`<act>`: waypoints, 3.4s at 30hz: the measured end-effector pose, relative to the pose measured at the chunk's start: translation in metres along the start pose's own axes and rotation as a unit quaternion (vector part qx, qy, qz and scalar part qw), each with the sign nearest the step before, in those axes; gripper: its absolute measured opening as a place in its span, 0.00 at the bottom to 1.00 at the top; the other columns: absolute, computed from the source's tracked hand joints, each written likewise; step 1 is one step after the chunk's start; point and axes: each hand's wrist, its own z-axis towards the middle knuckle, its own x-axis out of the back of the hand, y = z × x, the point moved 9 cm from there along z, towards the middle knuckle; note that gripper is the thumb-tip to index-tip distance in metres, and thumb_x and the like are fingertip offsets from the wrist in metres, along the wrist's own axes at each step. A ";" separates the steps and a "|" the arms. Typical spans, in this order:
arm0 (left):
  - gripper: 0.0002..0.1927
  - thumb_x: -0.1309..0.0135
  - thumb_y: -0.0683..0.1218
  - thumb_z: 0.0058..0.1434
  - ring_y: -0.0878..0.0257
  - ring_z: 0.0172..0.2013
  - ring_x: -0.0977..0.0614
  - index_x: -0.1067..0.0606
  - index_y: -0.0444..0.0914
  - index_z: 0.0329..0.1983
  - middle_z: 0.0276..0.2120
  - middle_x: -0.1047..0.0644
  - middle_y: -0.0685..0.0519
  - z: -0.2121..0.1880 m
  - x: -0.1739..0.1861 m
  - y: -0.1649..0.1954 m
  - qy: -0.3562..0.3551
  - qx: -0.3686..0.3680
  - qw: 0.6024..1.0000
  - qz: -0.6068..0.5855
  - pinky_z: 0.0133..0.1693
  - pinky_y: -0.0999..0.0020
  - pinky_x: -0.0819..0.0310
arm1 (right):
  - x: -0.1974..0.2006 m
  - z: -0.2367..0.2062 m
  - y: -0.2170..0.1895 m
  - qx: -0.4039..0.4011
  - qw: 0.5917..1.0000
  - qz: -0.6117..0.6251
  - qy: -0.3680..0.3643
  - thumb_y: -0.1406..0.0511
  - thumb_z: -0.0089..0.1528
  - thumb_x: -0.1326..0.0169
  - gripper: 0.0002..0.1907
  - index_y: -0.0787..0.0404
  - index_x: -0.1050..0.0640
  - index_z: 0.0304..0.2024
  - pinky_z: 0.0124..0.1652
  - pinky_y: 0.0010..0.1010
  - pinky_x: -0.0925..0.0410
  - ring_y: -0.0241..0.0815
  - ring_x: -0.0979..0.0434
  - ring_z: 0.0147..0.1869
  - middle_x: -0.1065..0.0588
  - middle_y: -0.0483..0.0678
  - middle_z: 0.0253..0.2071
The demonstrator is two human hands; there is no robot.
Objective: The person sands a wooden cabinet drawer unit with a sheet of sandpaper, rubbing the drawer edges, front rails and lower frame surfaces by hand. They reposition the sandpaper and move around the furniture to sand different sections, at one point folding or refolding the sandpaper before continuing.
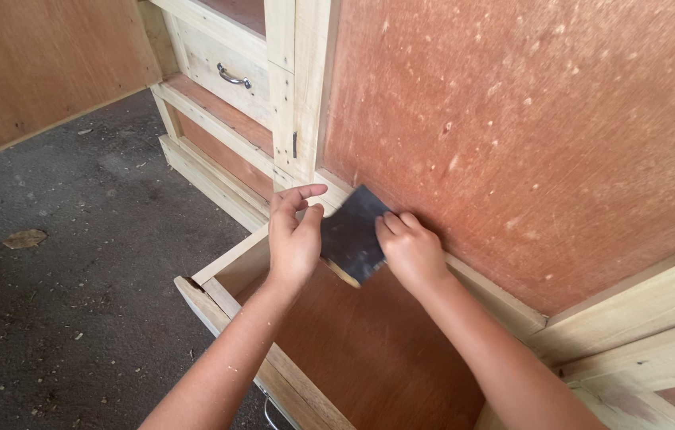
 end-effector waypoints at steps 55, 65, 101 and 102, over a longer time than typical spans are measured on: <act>0.14 0.51 0.39 0.62 0.65 0.42 0.26 0.19 0.39 0.47 0.45 0.31 0.53 0.023 0.012 -0.041 0.016 0.076 0.991 -0.110 0.43 0.67 0.25 | -0.071 0.085 -0.035 -0.017 0.961 0.081 -0.265 0.68 0.54 0.48 0.38 0.62 0.34 0.69 0.61 0.47 0.41 0.54 0.39 0.69 0.46 0.57 0.76; 0.14 0.45 0.45 0.61 0.60 0.46 0.23 0.20 0.41 0.50 0.46 0.28 0.50 0.010 -0.012 -0.044 -0.097 0.043 0.994 -0.033 0.50 0.65 0.26 | -0.020 0.025 -0.010 -0.017 0.945 0.086 -0.314 0.69 0.53 0.50 0.36 0.63 0.32 0.66 0.56 0.46 0.40 0.53 0.37 0.65 0.46 0.58 0.75; 0.18 0.41 0.46 0.55 0.55 0.55 0.25 0.20 0.40 0.50 0.54 0.27 0.50 -0.125 -0.085 0.037 -0.348 -0.463 0.774 0.257 0.58 0.55 0.35 | 0.002 -0.170 0.022 0.109 0.948 -0.191 -0.231 0.59 0.61 0.57 0.41 0.55 0.49 0.77 0.71 0.40 0.67 0.42 0.62 0.82 0.56 0.46 0.80; 0.18 0.42 0.45 0.54 0.55 0.54 0.25 0.21 0.40 0.50 0.54 0.27 0.50 -0.118 -0.082 0.039 -0.330 -0.447 0.793 0.251 0.57 0.54 0.34 | -0.015 -0.151 0.014 0.126 0.931 -0.258 -0.224 0.59 0.61 0.57 0.42 0.54 0.50 0.78 0.71 0.41 0.69 0.42 0.62 0.81 0.56 0.47 0.80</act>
